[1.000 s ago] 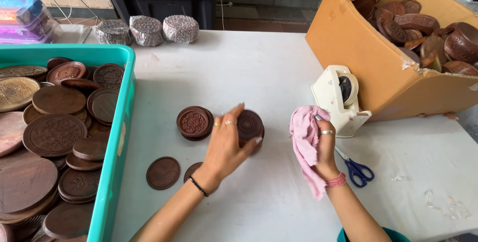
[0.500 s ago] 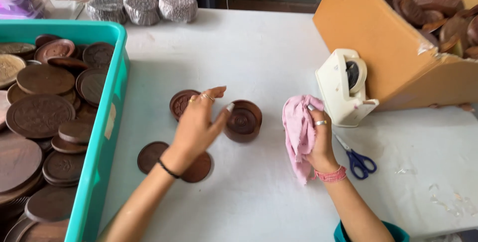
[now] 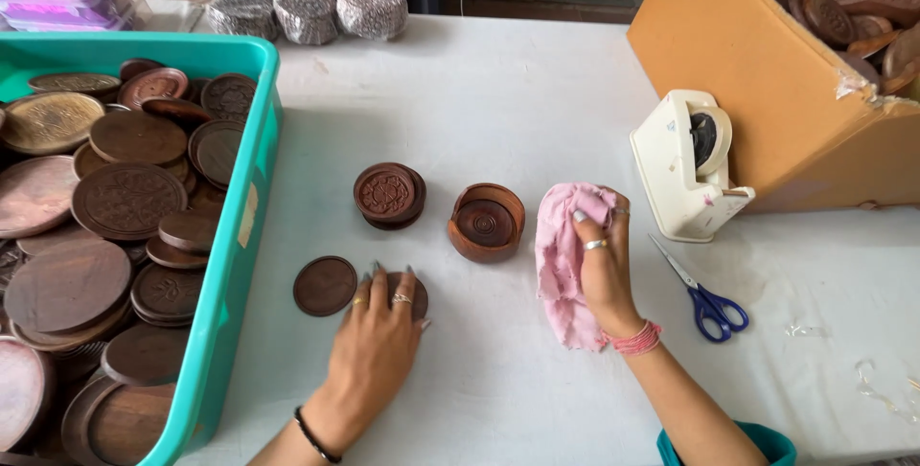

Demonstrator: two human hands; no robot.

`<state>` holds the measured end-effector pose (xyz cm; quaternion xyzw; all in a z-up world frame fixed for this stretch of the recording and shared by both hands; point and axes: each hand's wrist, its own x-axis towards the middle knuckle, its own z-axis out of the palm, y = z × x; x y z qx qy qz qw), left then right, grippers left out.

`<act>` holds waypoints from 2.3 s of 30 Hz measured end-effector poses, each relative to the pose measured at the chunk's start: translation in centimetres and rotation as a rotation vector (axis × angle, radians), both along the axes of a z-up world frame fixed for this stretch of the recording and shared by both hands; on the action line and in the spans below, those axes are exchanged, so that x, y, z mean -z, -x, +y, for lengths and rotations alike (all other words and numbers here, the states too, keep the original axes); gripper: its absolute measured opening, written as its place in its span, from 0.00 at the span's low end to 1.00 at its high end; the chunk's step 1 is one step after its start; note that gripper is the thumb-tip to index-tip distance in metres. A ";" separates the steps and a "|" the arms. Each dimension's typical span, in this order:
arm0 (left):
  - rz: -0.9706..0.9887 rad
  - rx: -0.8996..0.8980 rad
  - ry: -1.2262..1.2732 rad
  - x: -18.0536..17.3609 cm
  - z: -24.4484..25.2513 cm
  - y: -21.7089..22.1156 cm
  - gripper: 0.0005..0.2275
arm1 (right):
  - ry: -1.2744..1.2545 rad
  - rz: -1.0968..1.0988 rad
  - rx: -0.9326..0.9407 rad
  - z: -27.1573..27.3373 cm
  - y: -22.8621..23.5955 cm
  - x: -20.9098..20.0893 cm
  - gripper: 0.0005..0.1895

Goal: Clean and sort wooden coasters and their holders on a table.

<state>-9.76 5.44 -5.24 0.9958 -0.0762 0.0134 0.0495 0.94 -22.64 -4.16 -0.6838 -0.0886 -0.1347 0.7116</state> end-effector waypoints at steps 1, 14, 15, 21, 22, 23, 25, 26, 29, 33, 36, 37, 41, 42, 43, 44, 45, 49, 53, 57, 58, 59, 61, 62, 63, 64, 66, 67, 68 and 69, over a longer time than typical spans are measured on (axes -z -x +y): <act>-0.008 -0.002 -0.002 -1.8 -0.4 0.0 0.33 | -0.002 -0.008 -0.002 0.2 0.0 0.4 0.19; 0.705 0.095 2.245 -1.1 -3.5 -8.3 0.23 | 0.807 -0.859 -0.135 7.7 5.0 -5.5 0.23; 0.710 0.040 2.351 -1.1 -4.0 -8.3 0.22 | 0.888 -0.848 -0.111 8.2 4.7 -6.1 0.25; 0.588 0.241 2.364 -4.3 -4.3 -8.1 0.23 | 0.829 -0.787 0.121 7.2 0.6 -2.6 0.25; 0.592 0.230 2.374 -3.2 -4.2 -8.5 0.23 | 0.836 -0.777 0.113 7.8 1.4 -2.7 0.25; 0.592 0.175 2.377 -1.9 -4.2 -8.8 0.24 | 0.855 -0.828 0.022 8.4 2.2 -2.8 0.27; 0.602 0.086 2.392 0.5 -4.4 -8.4 0.25 | 0.873 -0.852 -0.089 8.7 3.0 -2.6 0.29; 0.619 0.098 2.380 1.3 -4.5 -8.4 0.24 | 0.889 -0.822 0.003 8.5 2.4 -2.5 0.26; 0.626 0.166 2.286 -1.1 -4.3 -6.7 0.23 | 0.838 -0.715 0.091 7.1 1.3 -2.5 0.24; 0.556 0.222 2.251 -1.3 -4.7 -6.7 0.21 | 0.848 -0.922 0.041 6.0 1.2 -0.1 0.23; 0.581 -0.012 2.185 -0.6 -4.7 -6.7 0.20 | 0.949 -1.001 0.025 7.7 2.5 -2.4 0.24; 0.583 -0.021 2.183 -0.2 -4.6 -6.7 0.20 | 0.945 -0.995 0.022 7.4 2.2 -2.4 0.24; 0.448 0.295 2.173 0.0 -4.0 -6.6 0.16 | 0.658 -0.547 -0.064 5.5 1.7 0.3 0.26; 0.396 0.250 2.183 -0.4 -4.0 -6.5 0.15 | 0.622 -0.437 -0.086 4.7 1.5 1.5 0.25; 0.393 0.253 2.183 -1.1 -4.0 -6.4 0.15 | 0.622 -0.440 -0.085 5.1 1.8 1.4 0.25; 0.462 0.176 2.288 -1.6 -4.1 -6.0 0.17 | 0.683 -0.664 -0.098 5.5 2.3 1.5 0.25; 0.532 0.096 2.390 -2.0 -4.2 -5.5 0.19 | 0.739 -0.889 -0.114 5.9 2.9 1.6 0.25; 0.632 0.260 2.401 -3.2 -4.1 -4.3 0.23 | 0.817 -0.983 -0.235 9.0 5.1 -1.5 0.25; 0.687 0.129 2.485 -1.6 -4.5 -4.8 0.25 | 0.799 -0.825 -0.064 8.3 4.2 -2.2 0.29; 0.692 -0.071 2.321 -6.5 -3.7 -3.7 0.26 | 0.856 -0.884 -0.118 8.2 4.9 0.6 0.27; 0.693 -0.079 2.321 -5.6 -3.6 -4.0 0.26 | 0.853 -0.880 -0.122 8.8 5.2 0.2 0.27; 0.647 0.085 2.341 -4.8 -3.6 -4.3 0.27 | 0.855 -0.901 -0.169 9.4 5.5 -0.1 0.27; 0.604 0.243 2.347 -3.2 -3.5 -5.0 0.28 | 0.853 -0.917 -0.214 9.4 4.5 -1.1 0.27; 0.628 0.129 2.272 -2.3 -3.6 -5.1 0.30 | 0.916 -1.043 -0.168 8.7 3.5 -1.7 0.25; 0.650 0.018 2.191 -1.4 -3.8 -5.1 0.32 | 0.978 -1.169 -0.121 7.9 2.6 -2.2 0.24; 0.656 0.015 2.187 -1.7 -4.0 -4.8 0.32 | 0.977 -1.164 -0.118 6.7 2.0 -2.0 0.24; 0.328 0.207 1.860 -2.5 -4.3 -4.3 0.33 | 0.985 -0.961 -0.049 4.4 0.8 -1.9 0.29; 0.326 0.210 1.853 -3.3 -4.2 -4.5 0.33 | 0.979 -0.964 -0.044 2.8 -0.6 -1.4 0.29; 0.238 0.162 1.717 -4.1 -4.2 -4.4 0.32 | 0.993 -0.893 0.079 1.2 -1.9 -0.8 0.22; 0.154 0.115 1.578 -4.8 -4.2 -4.4 0.31 | 1.004 -0.819 0.201 -0.5 -3.1 -0.1 0.16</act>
